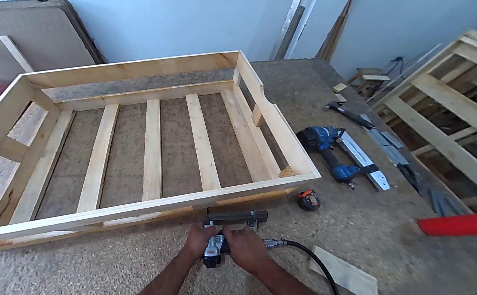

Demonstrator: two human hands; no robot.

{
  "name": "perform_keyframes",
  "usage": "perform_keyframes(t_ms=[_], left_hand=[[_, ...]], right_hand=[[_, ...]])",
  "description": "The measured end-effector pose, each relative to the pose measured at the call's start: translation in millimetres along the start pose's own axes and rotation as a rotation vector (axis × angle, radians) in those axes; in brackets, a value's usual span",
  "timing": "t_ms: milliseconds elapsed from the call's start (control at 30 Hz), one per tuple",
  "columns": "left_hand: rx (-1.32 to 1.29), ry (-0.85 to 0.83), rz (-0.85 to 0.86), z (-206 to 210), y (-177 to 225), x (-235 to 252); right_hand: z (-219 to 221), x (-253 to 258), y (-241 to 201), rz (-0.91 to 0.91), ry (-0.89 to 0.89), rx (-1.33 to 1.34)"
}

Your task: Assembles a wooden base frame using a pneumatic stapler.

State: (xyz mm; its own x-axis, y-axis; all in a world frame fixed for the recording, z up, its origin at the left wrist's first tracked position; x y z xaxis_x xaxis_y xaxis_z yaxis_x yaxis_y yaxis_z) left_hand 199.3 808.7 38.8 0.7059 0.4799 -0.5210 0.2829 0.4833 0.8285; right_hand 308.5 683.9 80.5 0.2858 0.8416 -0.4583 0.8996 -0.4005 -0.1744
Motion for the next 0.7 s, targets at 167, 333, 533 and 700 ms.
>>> perform_keyframes(t_ms=[167,333,533,700], left_hand=[[0.018,-0.005,-0.013,4,1,4],[0.05,-0.013,-0.023,9,4,4],[0.077,-0.018,-0.037,11,6,7],[0.113,-0.023,-0.039,11,6,11]], right_hand=[[3,-1,6,-0.001,0.019,0.008],[3,-4,9,0.012,0.02,0.011],[8,-3,11,0.022,0.039,-0.001],[5,-3,11,0.027,0.026,-0.012]])
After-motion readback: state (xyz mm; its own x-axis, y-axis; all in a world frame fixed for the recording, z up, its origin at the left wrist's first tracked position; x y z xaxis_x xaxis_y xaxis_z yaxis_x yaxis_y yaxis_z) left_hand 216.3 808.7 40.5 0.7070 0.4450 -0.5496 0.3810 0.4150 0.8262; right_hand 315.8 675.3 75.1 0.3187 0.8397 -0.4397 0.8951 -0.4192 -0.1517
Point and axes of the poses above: each hand's wrist, its own x-axis towards the middle knuckle, its own z-axis out of the palm, y = z × x, the point moved 2 cm from there along x, towards the middle knuckle, and after that the axes turned 4 degrees about z, right-handed, at the moved point
